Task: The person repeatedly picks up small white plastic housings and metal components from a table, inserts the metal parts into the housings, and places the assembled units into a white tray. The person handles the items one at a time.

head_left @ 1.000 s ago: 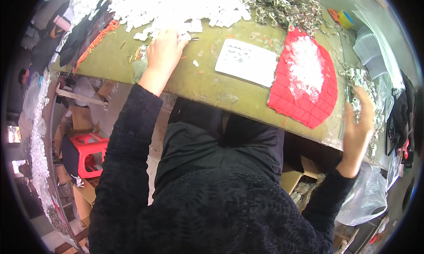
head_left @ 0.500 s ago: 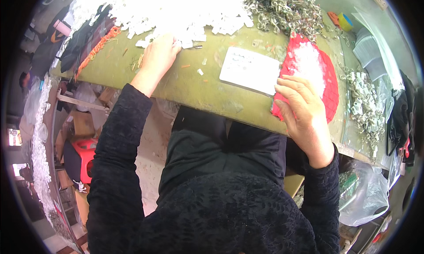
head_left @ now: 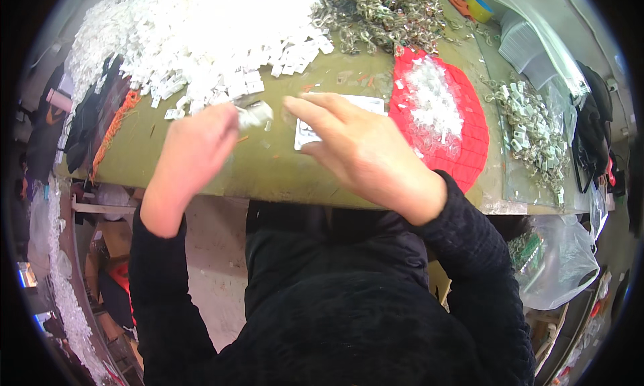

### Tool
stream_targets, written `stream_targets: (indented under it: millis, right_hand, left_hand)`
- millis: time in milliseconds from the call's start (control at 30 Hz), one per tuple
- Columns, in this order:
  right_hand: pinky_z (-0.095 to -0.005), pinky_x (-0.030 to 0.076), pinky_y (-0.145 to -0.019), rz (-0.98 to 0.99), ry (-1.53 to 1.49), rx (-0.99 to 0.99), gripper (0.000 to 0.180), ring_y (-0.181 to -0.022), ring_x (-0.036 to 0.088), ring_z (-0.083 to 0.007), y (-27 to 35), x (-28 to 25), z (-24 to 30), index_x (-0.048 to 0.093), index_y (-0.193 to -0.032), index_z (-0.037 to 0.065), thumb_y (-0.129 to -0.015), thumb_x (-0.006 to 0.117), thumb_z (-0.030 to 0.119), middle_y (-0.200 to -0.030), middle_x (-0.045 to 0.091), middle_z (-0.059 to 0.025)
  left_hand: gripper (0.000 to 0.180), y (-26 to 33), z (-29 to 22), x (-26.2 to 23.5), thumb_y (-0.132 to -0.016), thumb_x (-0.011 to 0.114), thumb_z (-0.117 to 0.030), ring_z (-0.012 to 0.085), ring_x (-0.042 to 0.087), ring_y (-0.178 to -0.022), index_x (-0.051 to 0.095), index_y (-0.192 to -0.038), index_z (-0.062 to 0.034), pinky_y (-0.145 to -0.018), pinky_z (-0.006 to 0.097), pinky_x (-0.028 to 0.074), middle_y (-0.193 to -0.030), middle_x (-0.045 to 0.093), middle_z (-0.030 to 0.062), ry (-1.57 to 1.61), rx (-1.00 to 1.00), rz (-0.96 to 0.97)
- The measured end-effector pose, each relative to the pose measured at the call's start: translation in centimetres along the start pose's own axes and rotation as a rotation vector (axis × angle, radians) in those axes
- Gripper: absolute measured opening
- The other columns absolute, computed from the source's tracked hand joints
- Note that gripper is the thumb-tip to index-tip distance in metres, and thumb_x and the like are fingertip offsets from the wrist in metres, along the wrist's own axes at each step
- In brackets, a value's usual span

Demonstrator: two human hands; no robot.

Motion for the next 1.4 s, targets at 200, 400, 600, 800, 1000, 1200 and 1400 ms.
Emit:
stream_targets:
  millis: [200,400,600,800,1000,1200,1400]
  right_hand:
    - [-0.0423,0.05,-0.067,0.099,-0.08,-0.068,0.02,-0.08,0.061,-0.0339,-1.5,1.4,-0.7,0.056,-0.099,-0.001,-0.081,0.059,0.006,-0.085,0.06,-0.0143]
    - [-0.0416,0.052,-0.081,0.075,0.179,-0.025,0.043,-0.096,0.063,-0.0373,-2.0,1.8,-0.7,0.056,-0.118,-0.004,-0.076,0.064,0.001,-0.103,0.063,-0.0228]
    - [-0.0441,0.048,-0.091,0.193,0.015,-0.004,0.045,-0.104,0.058,-0.0387,-3.6,2.2,-4.9,0.055,-0.123,-0.002,-0.078,0.061,0.0,-0.113,0.06,-0.0235]
    - [-0.0473,0.052,-0.072,0.103,0.434,0.167,0.016,-0.083,0.064,-0.0397,-9.7,1.1,-18.0,0.065,-0.091,0.0,-0.083,0.062,0.014,-0.085,0.065,-0.0206]
    - [-0.0415,0.052,-0.072,0.359,0.535,0.36,0.017,-0.076,0.065,-0.0341,-11.2,3.0,-22.8,0.07,-0.089,0.006,-0.083,0.066,0.021,-0.085,0.069,-0.0153]
    - [-0.0333,0.049,-0.066,0.286,0.146,0.361,0.024,-0.067,0.06,-0.0173,-10.9,-0.9,-21.6,0.069,-0.093,-0.002,-0.088,0.067,0.022,-0.077,0.067,-0.0088]
    - [-0.0213,0.039,-0.053,0.129,-0.004,0.502,0.019,-0.062,0.052,-0.005,-10.0,-3.3,-20.5,0.063,-0.095,0.003,-0.098,0.057,0.021,-0.072,0.062,0.0003]
  left_hand:
    - [0.015,0.4,-3.1,-0.8,-0.085,0.067,-0.006,0.0242,0.063,-0.066,0.056,-0.094,-0.0042,-0.059,0.033,0.05,-0.076,0.06,0.0087,0.223,0.218,-0.186]
    - [0.033,0.7,-2.2,7.3,-0.099,0.058,-0.021,0.0141,0.063,-0.087,0.052,-0.126,-0.0023,-0.074,0.026,0.051,-0.105,0.065,0.0065,1.798,-0.37,-0.274]
    - [0.024,1.2,-0.2,11.5,-0.1,0.053,-0.019,0.0199,0.065,-0.071,0.056,-0.117,-0.0028,-0.06,0.033,0.054,-0.091,0.066,0.0085,2.004,-0.701,-0.413]
    - [0.012,1.8,2.5,10.6,-0.1,0.05,-0.014,0.0133,0.051,-0.054,0.054,-0.101,-0.0031,-0.047,0.03,0.044,-0.072,0.054,0.0043,1.71,-0.547,-0.616]
    - [0.012,1.5,2.6,10.9,-0.099,0.05,-0.015,0.0128,0.049,-0.051,0.054,-0.102,-0.0031,-0.045,0.028,0.041,-0.068,0.05,0.0029,1.628,-0.552,-0.555]
    - [0.013,1.3,2.4,11.1,-0.099,0.051,-0.015,0.0123,0.049,-0.051,0.054,-0.103,-0.003,-0.045,0.027,0.041,-0.068,0.052,0.0032,1.617,-0.564,-0.488]
    - [0.011,1.6,2.5,11.2,-0.098,0.053,-0.013,0.0113,0.05,-0.052,0.055,-0.103,-0.0032,-0.045,0.027,0.041,-0.07,0.053,0.0026,1.642,-0.566,-0.517]
Point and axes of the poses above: each hand's wrist, its own y-axis away from the middle knuckle, its own x-axis out of the palm, z = x × y, the point moved 8 cm from there along -y, towards the middle knuckle
